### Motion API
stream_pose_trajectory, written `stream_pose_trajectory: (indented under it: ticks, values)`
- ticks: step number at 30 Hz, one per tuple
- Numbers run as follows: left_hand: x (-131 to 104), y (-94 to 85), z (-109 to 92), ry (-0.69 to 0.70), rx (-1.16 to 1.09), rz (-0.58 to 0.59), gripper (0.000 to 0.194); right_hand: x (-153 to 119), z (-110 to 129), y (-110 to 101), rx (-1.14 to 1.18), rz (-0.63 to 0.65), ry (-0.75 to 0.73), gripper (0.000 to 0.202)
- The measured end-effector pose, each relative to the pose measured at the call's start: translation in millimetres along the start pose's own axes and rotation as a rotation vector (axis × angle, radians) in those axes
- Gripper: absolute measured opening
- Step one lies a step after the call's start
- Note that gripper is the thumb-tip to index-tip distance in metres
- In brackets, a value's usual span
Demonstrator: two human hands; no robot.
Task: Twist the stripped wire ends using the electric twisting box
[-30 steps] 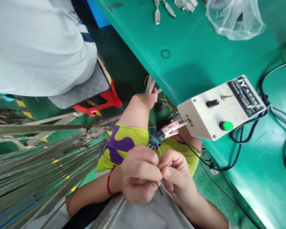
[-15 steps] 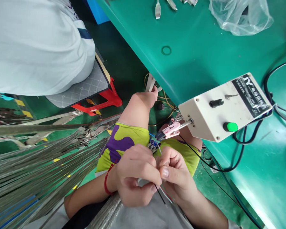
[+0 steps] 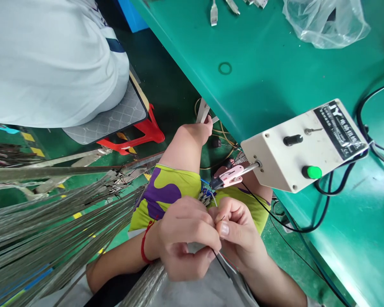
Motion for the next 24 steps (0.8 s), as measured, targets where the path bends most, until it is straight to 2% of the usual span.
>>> stream_pose_trajectory:
  ticks: [3, 7, 9, 13, 15, 19, 22, 24]
  values:
    - [-0.2, -1.2, -3.8, -0.019, 0.031, -0.059, 0.01, -4.5, 3.2, -4.6, -0.128, 0.019, -0.11, 0.024]
    - [-3.8, -4.9, -2.9, -0.056, 0.095, -0.145, 0.005, -14.4, 15.1, -6.5, -0.433, 0.021, -0.362, 0.013]
    - [-6.2, -7.1, -1.5, -0.055, 0.14, -0.169, 0.002, -16.7, 20.0, 0.6, -0.543, 0.075, -0.467, 0.006]
    - [-11.2, -10.3, 2.7, -0.088, 0.192, -0.169, 0.001, -16.0, 23.7, 21.2, -0.63, 0.227, -0.613, 0.014]
    - [-13.2, -10.8, 3.9, -0.106, 0.208, -0.153, 0.004, -14.0, 23.8, 23.6, -0.606, 0.211, -0.623, 0.011]
    - [-15.6, -11.0, 4.7, -0.124, 0.202, -0.15, 0.008, -10.9, 22.7, 15.2, -0.582, 0.102, -0.565, 0.017]
    - [-17.5, -10.1, 6.1, -0.152, 0.186, -0.165, 0.003, -10.6, 22.8, 10.2, -0.589, 0.095, -0.571, 0.016]
    - [-19.4, -9.3, 7.1, -0.168, 0.174, -0.183, 0.006, -10.6, 22.0, 6.9, -0.581, 0.095, -0.568, 0.016]
Point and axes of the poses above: each hand's wrist, its own x-axis towards the middle knuckle, its own y-axis out of the palm, z = x × y, the point moved 5 cm from there along x, towards the middle knuckle, and after that the axes turned 13 degrees about x, right-handed, at the moved point
